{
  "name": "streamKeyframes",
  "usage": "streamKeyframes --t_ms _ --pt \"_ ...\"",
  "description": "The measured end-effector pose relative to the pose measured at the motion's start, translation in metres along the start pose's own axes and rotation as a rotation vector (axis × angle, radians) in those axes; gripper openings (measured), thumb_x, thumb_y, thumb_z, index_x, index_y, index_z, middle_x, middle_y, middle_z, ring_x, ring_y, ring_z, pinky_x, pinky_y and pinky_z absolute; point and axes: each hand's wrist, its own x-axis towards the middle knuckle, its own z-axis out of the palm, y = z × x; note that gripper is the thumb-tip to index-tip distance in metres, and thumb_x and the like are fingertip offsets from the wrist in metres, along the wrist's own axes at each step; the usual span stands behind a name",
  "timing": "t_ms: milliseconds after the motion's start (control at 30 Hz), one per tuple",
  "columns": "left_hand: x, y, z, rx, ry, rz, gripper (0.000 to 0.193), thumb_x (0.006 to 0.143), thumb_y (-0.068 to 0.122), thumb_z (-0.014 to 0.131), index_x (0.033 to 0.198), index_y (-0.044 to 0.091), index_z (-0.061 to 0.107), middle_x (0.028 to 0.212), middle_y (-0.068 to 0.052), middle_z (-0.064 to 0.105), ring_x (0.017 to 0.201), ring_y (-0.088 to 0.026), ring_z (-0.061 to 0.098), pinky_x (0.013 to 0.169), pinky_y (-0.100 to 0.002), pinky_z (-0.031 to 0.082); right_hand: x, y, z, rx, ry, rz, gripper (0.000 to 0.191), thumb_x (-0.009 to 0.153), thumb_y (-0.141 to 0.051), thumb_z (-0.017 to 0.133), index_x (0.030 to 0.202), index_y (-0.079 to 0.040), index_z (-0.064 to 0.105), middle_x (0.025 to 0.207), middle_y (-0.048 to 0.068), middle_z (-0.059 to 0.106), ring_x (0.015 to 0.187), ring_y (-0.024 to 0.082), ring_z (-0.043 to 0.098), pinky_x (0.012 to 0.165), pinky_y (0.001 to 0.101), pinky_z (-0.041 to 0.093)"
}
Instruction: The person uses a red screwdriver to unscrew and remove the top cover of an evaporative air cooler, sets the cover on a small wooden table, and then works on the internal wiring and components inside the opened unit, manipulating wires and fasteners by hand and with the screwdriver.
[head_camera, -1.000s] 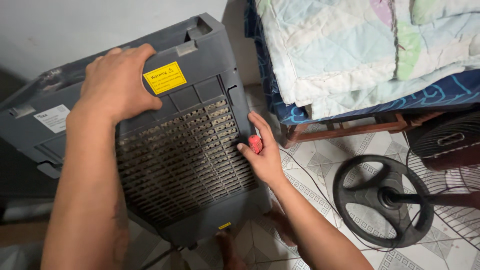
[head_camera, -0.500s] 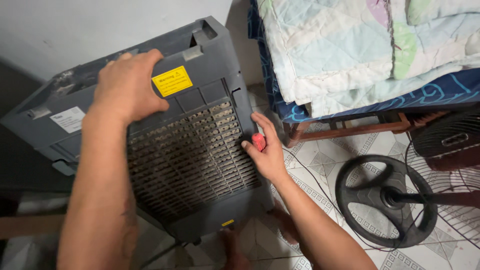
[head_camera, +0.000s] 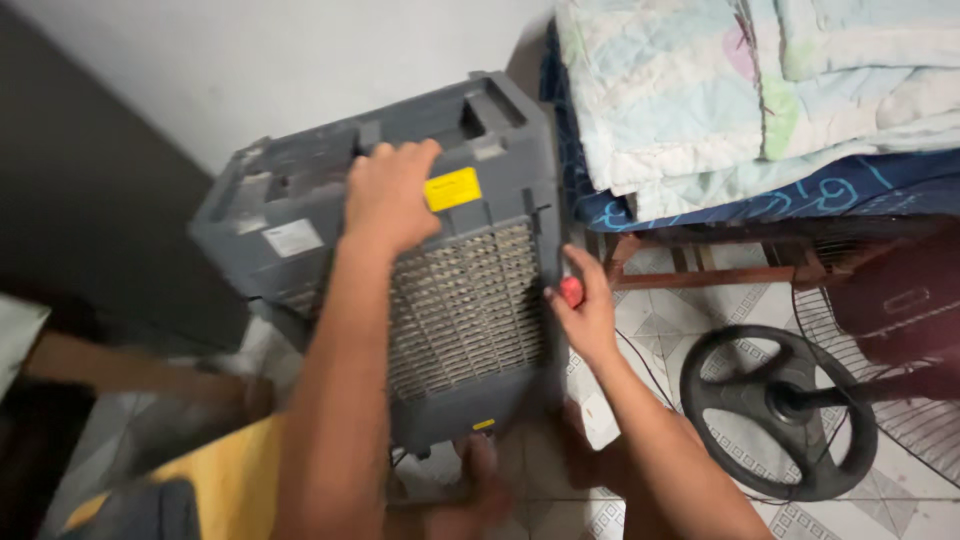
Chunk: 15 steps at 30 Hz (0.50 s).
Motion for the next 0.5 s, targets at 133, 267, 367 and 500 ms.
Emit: streamKeyframes --t_ms 133,267,367,500 --pt "-0.025 0.008 -0.017 0.006 0.028 0.019 0.063 0.061 0.01 0.081 0.12 0.013 0.059 0.112 -0.009 0.066 0.109 -0.034 0.06 0.085 -0.051 0.047 0.017 -0.062 -0.014 0.0 0.098 -0.222 0.065 0.084 -0.003 0.074 0.144 -0.005 0.053 0.149 0.016 0.054 0.141 0.033 0.053 0.119 0.0394 0.042" --pt "-0.058 0.027 -0.032 -0.004 0.048 0.004 0.06 0.063 0.008 0.08 0.119 0.012 0.059 0.114 -0.007 0.064 0.111 -0.032 0.058 0.086 -0.049 0.047 0.039 -0.138 -0.039 -0.213 0.018 -0.403 0.072 0.08 -0.006 0.082 0.145 -0.006 0.053 0.155 0.018 0.049 0.141 0.038 0.051 0.114 0.0421 0.045" --pt "-0.082 0.042 -0.048 -0.018 0.048 0.008 0.058 0.07 0.006 0.079 0.125 0.013 0.059 0.116 -0.006 0.064 0.114 -0.031 0.058 0.087 -0.048 0.048 0.059 -0.186 -0.047 -0.321 -0.15 -0.458 0.078 0.073 -0.013 0.085 0.144 -0.01 0.054 0.153 0.014 0.051 0.129 0.037 0.058 0.098 0.0413 0.052" --pt "-0.114 0.052 -0.071 -0.23 0.132 0.071 0.071 0.067 0.006 0.082 0.134 0.013 0.057 0.121 -0.008 0.063 0.117 -0.031 0.056 0.095 -0.047 0.047 0.062 -0.212 -0.052 -0.555 -0.333 -0.392 0.07 0.072 -0.022 0.085 0.137 -0.018 0.062 0.139 0.005 0.061 0.108 0.034 0.067 0.084 0.0435 0.056"
